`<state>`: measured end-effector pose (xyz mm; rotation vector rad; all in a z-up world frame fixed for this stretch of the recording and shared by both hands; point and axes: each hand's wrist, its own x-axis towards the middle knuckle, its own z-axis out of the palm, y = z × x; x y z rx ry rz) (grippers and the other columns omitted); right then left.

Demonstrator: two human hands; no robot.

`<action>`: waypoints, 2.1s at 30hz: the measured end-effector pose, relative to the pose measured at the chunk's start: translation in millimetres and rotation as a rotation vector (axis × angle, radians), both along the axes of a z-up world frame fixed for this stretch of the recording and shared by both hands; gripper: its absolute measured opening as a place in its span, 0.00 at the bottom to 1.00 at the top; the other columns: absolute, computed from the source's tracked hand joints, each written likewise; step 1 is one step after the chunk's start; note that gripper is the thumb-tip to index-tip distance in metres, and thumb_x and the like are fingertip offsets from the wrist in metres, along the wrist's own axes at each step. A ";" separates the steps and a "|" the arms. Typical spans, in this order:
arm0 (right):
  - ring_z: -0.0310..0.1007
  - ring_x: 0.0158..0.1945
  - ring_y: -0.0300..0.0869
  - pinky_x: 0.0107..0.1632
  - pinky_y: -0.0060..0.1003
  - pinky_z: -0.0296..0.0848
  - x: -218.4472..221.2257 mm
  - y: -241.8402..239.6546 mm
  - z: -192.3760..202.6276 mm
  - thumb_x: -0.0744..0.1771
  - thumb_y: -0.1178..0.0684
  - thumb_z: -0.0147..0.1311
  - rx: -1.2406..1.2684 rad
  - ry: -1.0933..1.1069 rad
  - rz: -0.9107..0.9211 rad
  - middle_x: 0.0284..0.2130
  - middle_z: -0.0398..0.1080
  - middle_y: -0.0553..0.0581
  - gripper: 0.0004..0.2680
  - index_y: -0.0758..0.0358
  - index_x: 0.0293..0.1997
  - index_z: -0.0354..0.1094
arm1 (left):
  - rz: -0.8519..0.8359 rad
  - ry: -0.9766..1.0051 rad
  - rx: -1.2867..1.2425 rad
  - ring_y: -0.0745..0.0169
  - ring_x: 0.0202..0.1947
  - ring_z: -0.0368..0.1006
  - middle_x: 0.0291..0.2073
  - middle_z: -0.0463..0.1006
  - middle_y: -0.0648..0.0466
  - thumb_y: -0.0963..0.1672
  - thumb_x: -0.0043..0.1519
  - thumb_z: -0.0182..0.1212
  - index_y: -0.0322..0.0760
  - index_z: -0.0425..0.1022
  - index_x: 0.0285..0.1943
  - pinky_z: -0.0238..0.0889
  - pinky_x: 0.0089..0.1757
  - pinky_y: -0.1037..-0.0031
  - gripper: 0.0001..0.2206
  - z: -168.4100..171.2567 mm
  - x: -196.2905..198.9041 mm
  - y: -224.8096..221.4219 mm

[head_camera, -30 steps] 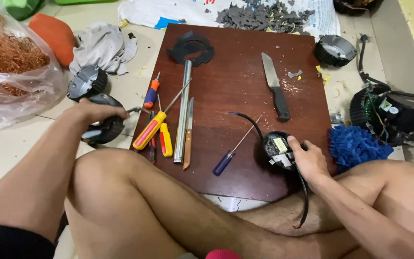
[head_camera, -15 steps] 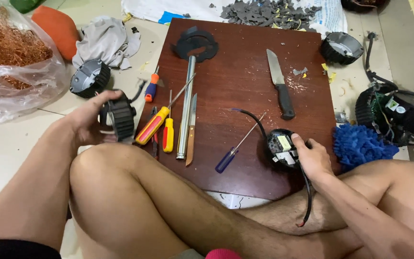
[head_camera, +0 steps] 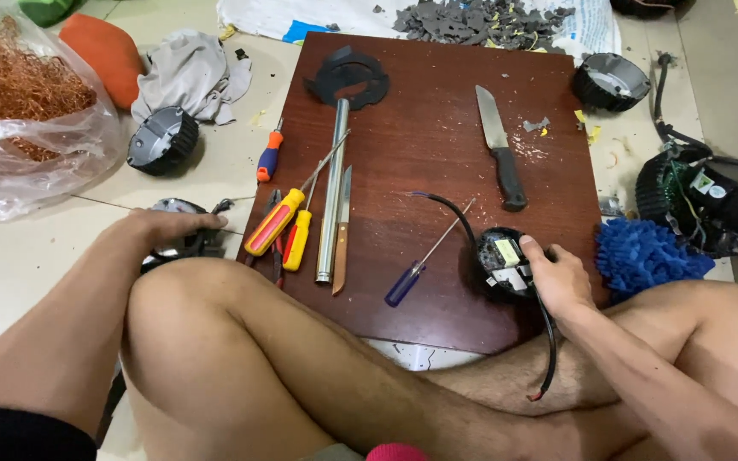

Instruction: The person sits cross-legged on the floor and uses a screwdriver to pry and scrape the interior of a small black circular electronic device. They repeatedly scrape the inside surface, occasionally pause to reposition the device, and continue scraping throughout the clip.

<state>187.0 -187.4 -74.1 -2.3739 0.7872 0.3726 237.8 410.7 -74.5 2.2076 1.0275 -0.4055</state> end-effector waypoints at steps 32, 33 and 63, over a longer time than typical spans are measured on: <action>0.47 0.78 0.68 0.76 0.60 0.48 -11.1 2.9 44.1 0.64 0.22 0.52 0.145 0.135 0.126 0.76 0.50 0.76 0.44 0.68 0.82 0.45 | -0.472 -0.481 0.298 0.33 0.43 0.83 0.37 0.85 0.40 0.44 0.62 0.53 0.38 0.86 0.47 0.78 0.44 0.48 0.14 76.1 -21.8 -223.8; 0.47 0.78 0.68 0.76 0.60 0.48 -15.6 6.2 54.0 0.64 0.22 0.52 0.145 0.131 0.120 0.76 0.50 0.76 0.44 0.68 0.82 0.45 | -0.478 -0.486 0.297 0.33 0.43 0.83 0.37 0.85 0.40 0.44 0.62 0.53 0.38 0.86 0.47 0.78 0.44 0.48 0.14 67.1 -42.6 -244.1; 0.70 0.64 0.65 0.54 0.63 0.77 12.2 -54.0 18.3 0.61 0.43 0.70 0.152 -0.165 0.286 0.59 0.69 0.74 0.33 0.55 0.74 0.60 | -0.562 0.062 0.201 0.44 0.62 0.76 0.61 0.79 0.43 0.51 0.70 0.27 0.33 0.75 0.64 0.71 0.57 0.60 0.30 40.6 -102.7 -335.8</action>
